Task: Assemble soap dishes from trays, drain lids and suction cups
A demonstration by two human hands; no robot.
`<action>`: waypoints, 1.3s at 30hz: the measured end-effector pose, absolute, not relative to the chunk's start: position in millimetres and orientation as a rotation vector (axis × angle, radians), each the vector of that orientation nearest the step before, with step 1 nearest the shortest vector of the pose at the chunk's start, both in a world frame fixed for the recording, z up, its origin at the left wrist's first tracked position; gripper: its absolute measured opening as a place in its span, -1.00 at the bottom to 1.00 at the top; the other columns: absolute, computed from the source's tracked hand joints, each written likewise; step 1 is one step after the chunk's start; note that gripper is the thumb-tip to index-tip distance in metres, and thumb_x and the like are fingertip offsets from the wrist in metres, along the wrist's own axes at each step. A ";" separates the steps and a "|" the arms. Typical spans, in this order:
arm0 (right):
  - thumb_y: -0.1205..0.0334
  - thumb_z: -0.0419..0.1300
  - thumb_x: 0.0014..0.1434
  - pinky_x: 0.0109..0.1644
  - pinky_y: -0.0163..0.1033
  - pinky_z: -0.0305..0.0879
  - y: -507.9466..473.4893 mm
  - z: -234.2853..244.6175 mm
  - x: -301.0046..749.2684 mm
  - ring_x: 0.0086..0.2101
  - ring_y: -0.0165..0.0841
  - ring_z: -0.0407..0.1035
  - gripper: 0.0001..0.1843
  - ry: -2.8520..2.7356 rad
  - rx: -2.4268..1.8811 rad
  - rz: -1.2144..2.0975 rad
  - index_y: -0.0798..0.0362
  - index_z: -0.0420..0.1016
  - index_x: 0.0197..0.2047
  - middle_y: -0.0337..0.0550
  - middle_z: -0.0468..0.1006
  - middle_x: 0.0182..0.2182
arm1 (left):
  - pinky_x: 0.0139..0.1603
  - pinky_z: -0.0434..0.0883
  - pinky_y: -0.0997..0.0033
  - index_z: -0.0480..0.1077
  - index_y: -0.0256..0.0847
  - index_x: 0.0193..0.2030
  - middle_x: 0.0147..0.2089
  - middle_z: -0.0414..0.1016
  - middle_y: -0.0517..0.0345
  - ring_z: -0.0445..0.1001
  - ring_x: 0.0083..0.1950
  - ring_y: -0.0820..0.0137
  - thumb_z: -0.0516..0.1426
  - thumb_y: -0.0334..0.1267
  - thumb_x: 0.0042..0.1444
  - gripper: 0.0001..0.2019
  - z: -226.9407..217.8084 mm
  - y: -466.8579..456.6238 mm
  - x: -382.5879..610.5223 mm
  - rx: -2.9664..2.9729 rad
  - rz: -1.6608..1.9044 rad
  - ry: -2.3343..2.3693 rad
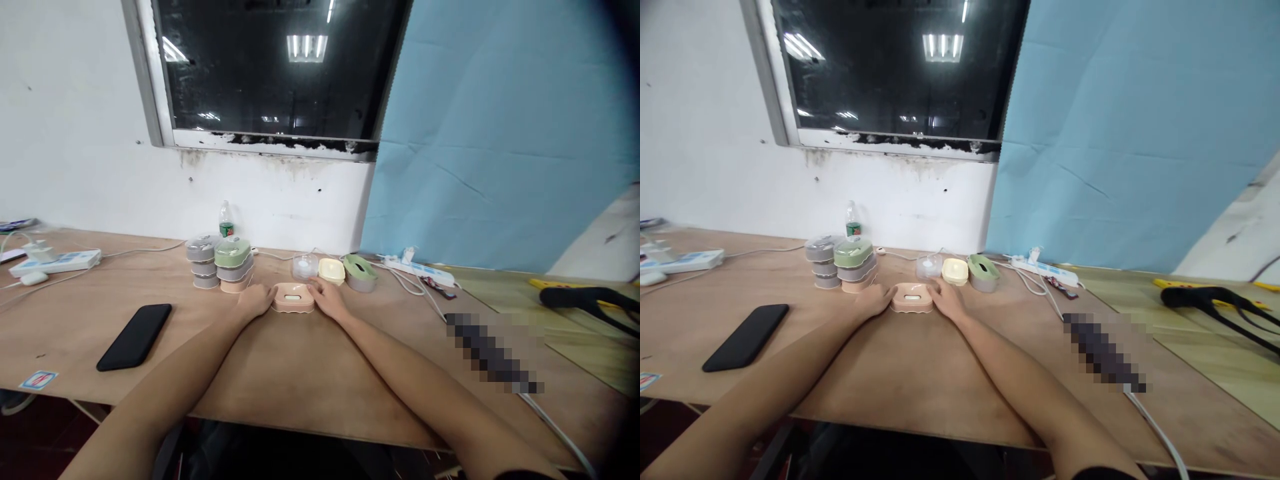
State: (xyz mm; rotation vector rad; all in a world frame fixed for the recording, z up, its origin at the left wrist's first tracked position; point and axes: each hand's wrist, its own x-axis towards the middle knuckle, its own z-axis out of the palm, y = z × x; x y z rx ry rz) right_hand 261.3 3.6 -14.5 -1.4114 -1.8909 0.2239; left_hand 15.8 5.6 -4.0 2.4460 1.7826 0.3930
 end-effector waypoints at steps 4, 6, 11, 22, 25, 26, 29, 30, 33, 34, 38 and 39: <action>0.02 0.00 0.25 -0.29 -0.29 0.21 20.8 -11.9 260.5 -0.43 -0.32 0.38 -0.51 -1.817 -1.451 0.078 0.00 0.34 0.19 -0.25 0.52 -0.50 | -0.22 0.36 0.30 0.51 -0.19 -0.33 -0.21 0.57 -0.12 0.52 -0.13 0.15 -0.41 0.19 0.26 -0.23 -3.5 1.4 15.1 2.436 0.421 1.781; 0.04 -0.02 0.26 -0.26 -0.29 0.20 31.3 -13.1 260.6 -0.37 -0.30 0.40 -0.53 -1.812 -1.496 0.036 0.00 0.34 0.18 -0.22 0.55 -0.44 | -0.23 0.35 0.29 0.50 -0.19 -0.35 -0.23 0.57 -0.12 0.52 -0.15 0.15 -0.42 0.23 0.23 -0.21 -2.8 -1.3 14.7 2.419 0.446 1.784; 0.12 -0.02 0.26 -0.24 -0.28 0.18 41.0 -20.3 265.4 -0.26 -0.27 0.42 -0.64 -1.862 -1.518 -0.008 -0.05 0.41 0.05 -0.18 0.59 -0.31 | -0.30 0.33 0.32 0.48 -0.18 -0.36 -0.27 0.57 -0.07 0.52 -0.21 0.16 -0.33 0.28 0.21 -0.27 0.6 -4.8 12.3 2.460 0.482 1.705; 0.18 0.12 0.07 -0.38 -0.31 0.09 30.1 -15.4 270.6 -0.43 -0.34 0.35 -0.74 -1.707 -1.448 0.043 -0.02 0.30 -0.13 -0.33 0.44 -0.52 | -0.25 0.32 0.34 0.48 -0.15 -0.25 -0.22 0.57 0.02 0.50 -0.20 0.21 -0.21 0.24 0.22 -0.40 6.6 -7.9 7.3 2.484 0.526 1.535; 0.09 0.16 0.08 -0.37 -0.29 0.11 23.6 -10.7 270.0 -0.46 -0.34 0.33 -0.73 -1.583 -1.403 0.021 -0.01 0.30 -0.16 -0.33 0.42 -0.52 | -0.25 0.34 0.34 0.48 -0.15 -0.26 -0.24 0.57 0.03 0.50 -0.21 0.22 -0.18 0.22 0.22 -0.43 6.6 -8.2 7.9 2.470 0.540 1.510; 0.04 0.15 0.10 -0.36 -0.28 0.14 20.0 -9.4 269.7 -0.47 -0.34 0.32 -0.71 -1.543 -1.361 0.025 0.00 0.30 -0.16 -0.32 0.41 -0.51 | -0.24 0.35 0.33 0.47 -0.15 -0.26 -0.24 0.57 0.04 0.50 -0.21 0.23 -0.17 0.21 0.22 -0.44 6.8 -8.5 8.1 2.455 0.563 1.515; -0.05 0.11 0.15 -0.31 -0.26 0.21 6.1 -6.9 267.9 -0.45 -0.34 0.33 -0.64 -1.508 -1.203 0.088 0.03 0.30 -0.11 -0.28 0.42 -0.48 | -0.17 0.38 0.30 0.42 -0.15 -0.05 -0.21 0.55 0.04 0.50 -0.15 0.22 -0.12 0.19 0.22 -0.48 8.9 -10.5 9.0 2.393 0.759 1.543; -0.06 0.10 0.17 -0.31 -0.26 0.23 1.1 -6.6 266.7 -0.44 -0.34 0.33 -0.63 -1.531 -1.164 0.115 0.04 0.30 -0.09 -0.27 0.42 -0.47 | -0.13 0.38 0.29 0.36 -0.16 0.06 -0.16 0.54 0.03 0.49 -0.11 0.22 -0.10 0.17 0.23 -0.48 10.0 -11.6 9.3 2.383 0.858 1.530; -0.06 0.07 0.20 -0.32 -0.28 0.22 -12.1 -5.9 262.0 -0.45 -0.35 0.33 -0.60 -1.650 -1.119 0.176 0.05 0.32 -0.04 -0.28 0.39 -0.49 | -0.04 0.37 0.29 0.19 -0.19 0.24 0.00 0.49 0.02 0.47 -0.06 0.27 -0.06 0.07 0.26 -0.48 13.7 -15.0 10.8 2.416 1.084 1.394; -0.06 0.06 0.21 -0.32 -0.29 0.22 -15.3 -5.4 260.4 -0.46 -0.36 0.32 -0.60 -1.684 -1.123 0.188 0.05 0.33 -0.04 -0.30 0.38 -0.51 | -0.04 0.37 0.30 0.20 -0.19 0.24 0.01 0.48 0.02 0.47 -0.07 0.28 -0.06 0.05 0.26 -0.49 14.7 -16.0 11.3 2.427 1.123 1.354; -0.11 0.03 0.22 -0.37 -0.33 0.14 -20.6 -1.7 258.4 -0.48 -0.38 0.30 -0.61 -1.754 -1.203 0.151 0.05 0.41 -0.27 -0.28 0.40 -0.54 | -0.14 0.36 0.37 0.39 -0.19 0.02 -0.10 0.54 0.04 0.48 -0.14 0.31 -0.09 0.00 0.30 -0.60 16.9 -17.7 13.0 2.413 1.177 1.407; -0.13 0.00 0.23 -0.39 -0.32 0.12 -20.4 -1.0 259.4 -0.49 -0.38 0.29 -0.58 -1.770 -1.239 0.116 0.05 0.40 -0.38 -0.26 0.40 -0.56 | -0.16 0.35 0.37 0.44 -0.18 -0.08 -0.16 0.55 0.05 0.48 -0.16 0.30 -0.12 0.01 0.30 -0.59 17.0 -17.8 13.2 2.418 1.152 1.453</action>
